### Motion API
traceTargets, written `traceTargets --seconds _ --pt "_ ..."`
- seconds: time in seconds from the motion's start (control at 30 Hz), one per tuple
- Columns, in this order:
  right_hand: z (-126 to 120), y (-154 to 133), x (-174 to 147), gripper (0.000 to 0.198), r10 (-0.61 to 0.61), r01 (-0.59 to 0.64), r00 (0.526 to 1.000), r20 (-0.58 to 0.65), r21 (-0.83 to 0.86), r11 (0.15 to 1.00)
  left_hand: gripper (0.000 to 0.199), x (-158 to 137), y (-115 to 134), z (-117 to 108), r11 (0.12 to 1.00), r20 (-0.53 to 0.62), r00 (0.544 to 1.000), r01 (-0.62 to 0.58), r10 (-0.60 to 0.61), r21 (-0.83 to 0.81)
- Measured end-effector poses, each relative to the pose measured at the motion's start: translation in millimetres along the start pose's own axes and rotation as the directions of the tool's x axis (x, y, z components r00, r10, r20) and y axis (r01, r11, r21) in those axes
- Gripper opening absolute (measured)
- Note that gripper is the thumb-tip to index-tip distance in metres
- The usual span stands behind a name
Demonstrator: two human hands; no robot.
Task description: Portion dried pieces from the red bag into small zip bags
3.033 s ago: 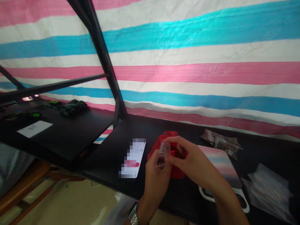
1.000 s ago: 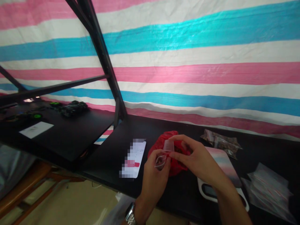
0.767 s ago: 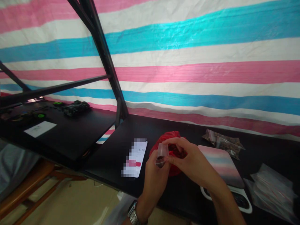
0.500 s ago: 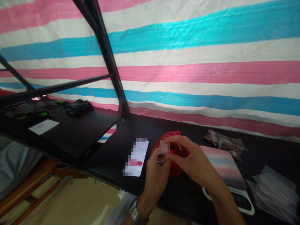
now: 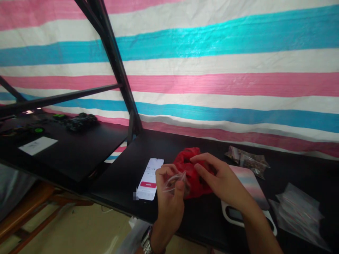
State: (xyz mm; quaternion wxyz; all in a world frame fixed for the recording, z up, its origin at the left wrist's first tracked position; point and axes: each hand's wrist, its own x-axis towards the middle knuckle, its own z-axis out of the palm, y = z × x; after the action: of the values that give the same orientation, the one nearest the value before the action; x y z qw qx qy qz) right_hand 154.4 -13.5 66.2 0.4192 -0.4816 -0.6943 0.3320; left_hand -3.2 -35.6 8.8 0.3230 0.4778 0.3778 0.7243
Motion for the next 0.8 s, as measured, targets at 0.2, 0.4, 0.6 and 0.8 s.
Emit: traceTargets --seconds 0.2,0.4,0.6,0.8 --pt "-2 -23 -12 0.003 0.013 -0.026 0.993 0.119 0.113 0.993 0.048 -7 -2 9 0.995 0.115 0.99 0.09 -0.085 -0.041" --pt "-56 12 -16 0.019 0.074 -0.064 0.966 -0.248 0.048 0.997 0.025 -13 -4 17 0.996 0.239 0.971 0.0 -0.021 0.089" --pt "-109 58 -39 0.025 0.319 -0.323 0.886 -0.337 0.047 0.945 0.016 -29 1 28 0.919 0.526 0.831 -0.332 0.179 0.212" --pt "-119 88 -49 0.036 0.292 -0.391 0.864 -0.411 -0.181 0.903 0.018 -40 0 39 0.886 0.674 0.713 -0.422 0.193 0.192"
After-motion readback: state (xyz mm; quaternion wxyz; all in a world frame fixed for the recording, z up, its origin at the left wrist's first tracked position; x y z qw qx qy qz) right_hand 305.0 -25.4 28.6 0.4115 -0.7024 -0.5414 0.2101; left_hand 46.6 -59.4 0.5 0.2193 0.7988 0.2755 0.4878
